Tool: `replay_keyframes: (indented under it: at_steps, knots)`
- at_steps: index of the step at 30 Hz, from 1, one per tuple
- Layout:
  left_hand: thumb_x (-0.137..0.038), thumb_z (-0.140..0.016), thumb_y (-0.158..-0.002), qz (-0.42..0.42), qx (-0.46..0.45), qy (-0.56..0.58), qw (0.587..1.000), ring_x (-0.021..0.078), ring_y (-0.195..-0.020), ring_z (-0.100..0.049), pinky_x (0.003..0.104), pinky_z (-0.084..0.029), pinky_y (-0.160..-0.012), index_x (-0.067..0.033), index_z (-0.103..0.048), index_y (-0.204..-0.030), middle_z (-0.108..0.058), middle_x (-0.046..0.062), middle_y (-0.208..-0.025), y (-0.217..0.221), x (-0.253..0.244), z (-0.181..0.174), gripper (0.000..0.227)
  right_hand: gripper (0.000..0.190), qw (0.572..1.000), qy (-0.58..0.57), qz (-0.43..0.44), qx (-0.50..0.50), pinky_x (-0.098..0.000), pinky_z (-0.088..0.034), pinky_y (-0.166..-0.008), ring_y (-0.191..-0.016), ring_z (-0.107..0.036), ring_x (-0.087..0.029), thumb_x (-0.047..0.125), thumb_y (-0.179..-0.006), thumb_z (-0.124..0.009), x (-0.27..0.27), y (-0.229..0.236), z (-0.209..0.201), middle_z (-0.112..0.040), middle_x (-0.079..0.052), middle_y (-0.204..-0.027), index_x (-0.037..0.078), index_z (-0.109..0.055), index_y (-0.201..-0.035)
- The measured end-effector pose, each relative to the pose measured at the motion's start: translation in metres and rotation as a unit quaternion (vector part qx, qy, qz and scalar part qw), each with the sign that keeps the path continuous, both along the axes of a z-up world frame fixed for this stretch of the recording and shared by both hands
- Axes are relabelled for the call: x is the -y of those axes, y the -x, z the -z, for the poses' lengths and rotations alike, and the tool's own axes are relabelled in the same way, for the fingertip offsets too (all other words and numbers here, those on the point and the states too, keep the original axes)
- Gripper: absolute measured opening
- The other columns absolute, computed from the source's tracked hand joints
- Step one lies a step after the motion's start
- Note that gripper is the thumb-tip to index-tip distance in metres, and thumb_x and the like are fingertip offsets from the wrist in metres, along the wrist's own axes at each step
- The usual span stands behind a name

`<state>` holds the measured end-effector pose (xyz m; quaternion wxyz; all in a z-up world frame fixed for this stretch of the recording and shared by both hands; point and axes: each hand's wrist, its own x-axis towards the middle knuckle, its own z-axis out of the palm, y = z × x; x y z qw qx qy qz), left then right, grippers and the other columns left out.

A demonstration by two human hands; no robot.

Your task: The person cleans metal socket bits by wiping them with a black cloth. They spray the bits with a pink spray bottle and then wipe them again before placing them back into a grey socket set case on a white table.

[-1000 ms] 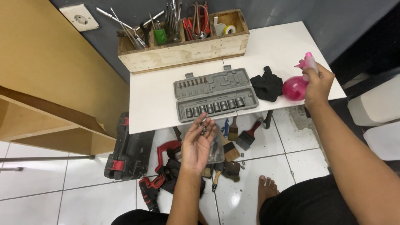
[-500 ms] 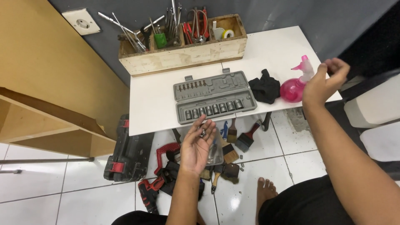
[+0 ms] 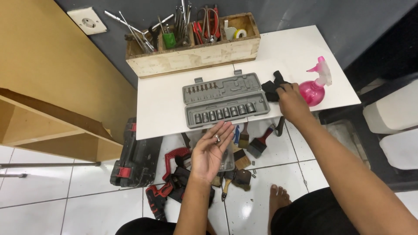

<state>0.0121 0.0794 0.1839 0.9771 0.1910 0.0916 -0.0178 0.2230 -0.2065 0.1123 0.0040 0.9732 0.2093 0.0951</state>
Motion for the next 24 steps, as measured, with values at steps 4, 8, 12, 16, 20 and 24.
replay_keyframes:
  at_steps: [4,8,12,16,20,24]
  knots:
    - [0.011,-0.041,-0.086,-0.002,0.010,-0.005,1.000,0.0476,-0.138,-0.047,0.055,-0.039,-0.118,0.0171,-0.048,-0.141,-0.049,0.040,-0.144,0.001,0.002,-0.005,0.056,0.022,0.993,-0.120,-0.005,0.018,-0.0426,-0.051,-0.094,-0.102,-0.063,-0.038,-0.002,-0.091,-0.063,-0.008,0.006,-0.029,-0.066,-0.019,-0.097,-0.003,-0.067,-0.113]
    - [0.011,-0.041,-0.088,-0.016,0.030,0.017,0.999,0.0475,-0.141,-0.043,0.054,-0.037,-0.119,0.0164,-0.047,-0.143,-0.045,0.040,-0.148,0.003,0.005,-0.008,0.055,0.018,0.956,-0.275,-0.002,0.099,-0.0474,-0.048,-0.082,-0.088,-0.060,-0.039,0.002,-0.094,-0.068,-0.026,0.026,-0.072,-0.058,-0.019,-0.089,-0.005,-0.059,-0.109]
    - [0.009,-0.042,-0.092,-0.024,0.062,0.031,0.997,0.0456,-0.143,-0.041,0.053,-0.036,-0.119,0.0144,-0.045,-0.145,-0.043,0.037,-0.151,0.007,0.008,-0.016,0.054,0.014,0.904,-0.400,-0.081,0.129,-0.0442,-0.042,-0.079,-0.083,-0.053,-0.036,0.005,-0.099,-0.067,-0.065,0.080,-0.135,-0.049,-0.013,-0.086,0.000,-0.055,-0.102]
    - [0.007,-0.045,-0.095,-0.040,0.073,0.036,0.996,0.0423,-0.143,-0.043,0.048,-0.038,-0.118,0.0123,-0.047,-0.146,-0.047,0.033,-0.150,0.003,0.014,0.009,0.051,0.020,0.881,-0.439,-0.172,0.031,-0.0450,-0.047,-0.091,-0.099,-0.060,-0.039,0.007,-0.086,-0.072,-0.111,0.144,-0.124,-0.057,-0.015,-0.097,0.003,-0.060,-0.102]
    - [-0.020,-0.050,-0.098,-0.074,-0.011,0.100,0.992,0.0359,-0.134,-0.056,0.048,-0.044,-0.115,0.0030,-0.056,-0.142,-0.058,0.027,-0.143,0.003,0.018,0.037,0.050,0.040,0.906,-0.353,-0.217,-0.090,-0.0531,-0.032,-0.117,-0.143,-0.038,-0.048,0.010,-0.093,-0.060,-0.161,0.207,-0.119,-0.045,-0.033,-0.146,-0.006,-0.051,-0.129]
    - [-0.055,-0.058,-0.091,-0.086,-0.057,0.184,0.978,0.0378,-0.137,-0.053,0.056,-0.037,-0.119,0.0009,-0.057,-0.142,-0.056,0.026,-0.145,0.019,0.018,-0.004,0.075,0.051,0.921,-0.317,-0.186,-0.128,-0.0522,-0.028,-0.121,-0.148,-0.028,-0.047,0.004,-0.099,-0.048,-0.169,0.226,-0.123,-0.030,-0.036,-0.160,-0.010,-0.043,-0.148]
